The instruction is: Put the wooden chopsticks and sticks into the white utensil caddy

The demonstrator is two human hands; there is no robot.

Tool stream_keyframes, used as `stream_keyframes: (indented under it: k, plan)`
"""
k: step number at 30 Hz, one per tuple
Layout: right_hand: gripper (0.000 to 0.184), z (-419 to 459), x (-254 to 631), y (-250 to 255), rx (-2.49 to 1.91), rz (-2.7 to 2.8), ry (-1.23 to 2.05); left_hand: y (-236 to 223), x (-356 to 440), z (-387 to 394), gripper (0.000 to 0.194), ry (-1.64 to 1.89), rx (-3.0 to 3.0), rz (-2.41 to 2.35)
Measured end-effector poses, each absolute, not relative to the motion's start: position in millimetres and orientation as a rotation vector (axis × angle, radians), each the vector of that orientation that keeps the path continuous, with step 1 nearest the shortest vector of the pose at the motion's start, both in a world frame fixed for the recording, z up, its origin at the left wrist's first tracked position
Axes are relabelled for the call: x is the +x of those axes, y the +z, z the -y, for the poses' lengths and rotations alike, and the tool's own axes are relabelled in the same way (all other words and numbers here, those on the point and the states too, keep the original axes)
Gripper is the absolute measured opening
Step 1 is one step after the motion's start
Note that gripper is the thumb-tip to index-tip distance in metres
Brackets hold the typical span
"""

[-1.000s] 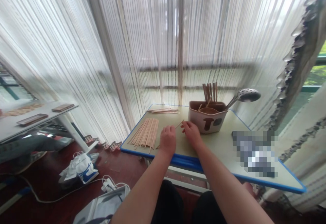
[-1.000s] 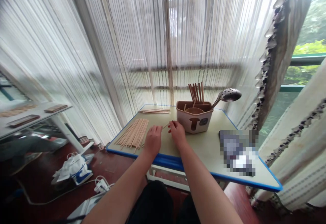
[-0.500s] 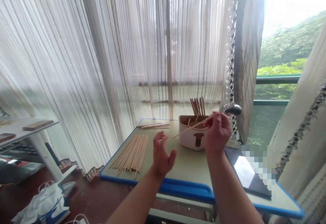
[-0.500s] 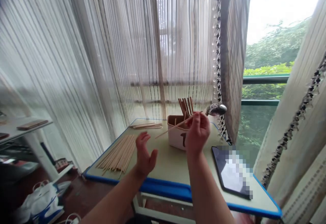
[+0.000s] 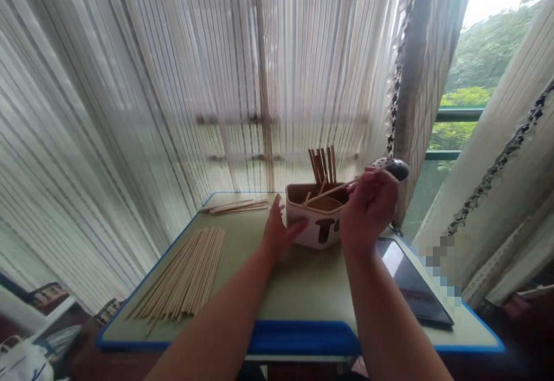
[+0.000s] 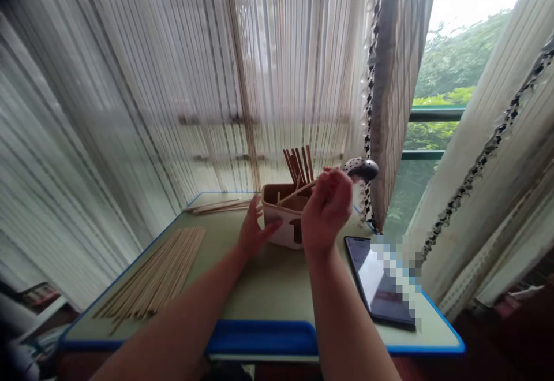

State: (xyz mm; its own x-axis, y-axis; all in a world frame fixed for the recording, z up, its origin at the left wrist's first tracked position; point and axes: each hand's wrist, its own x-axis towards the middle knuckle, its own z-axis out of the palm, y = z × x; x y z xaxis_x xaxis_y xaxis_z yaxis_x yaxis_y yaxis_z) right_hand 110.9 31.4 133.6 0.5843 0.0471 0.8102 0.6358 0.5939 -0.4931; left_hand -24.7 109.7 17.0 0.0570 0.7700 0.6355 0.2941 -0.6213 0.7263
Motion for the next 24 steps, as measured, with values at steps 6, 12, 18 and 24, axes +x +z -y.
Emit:
stream_keyframes:
  k: [6, 12, 18, 24]
  plan:
    - [0.027, -61, 115, 122, -1.058, 1.278, -0.165, 26, -20, -104, 0.087, 1.563, 1.846, -0.985]
    - [0.022, -67, 110, 113, -1.147, 1.466, -0.156, 22, -18, -100, 0.076, 1.538, 1.853, -0.981]
    - [0.026, -59, 108, 113, -1.072, 1.529, -0.046, 20, -20, -98, 0.075, 1.554, 1.880, -0.997]
    - [0.031, -60, 107, 110, -0.991, 1.481, -0.200, 24, -26, -87, 0.081, 1.562, 2.017, -1.163]
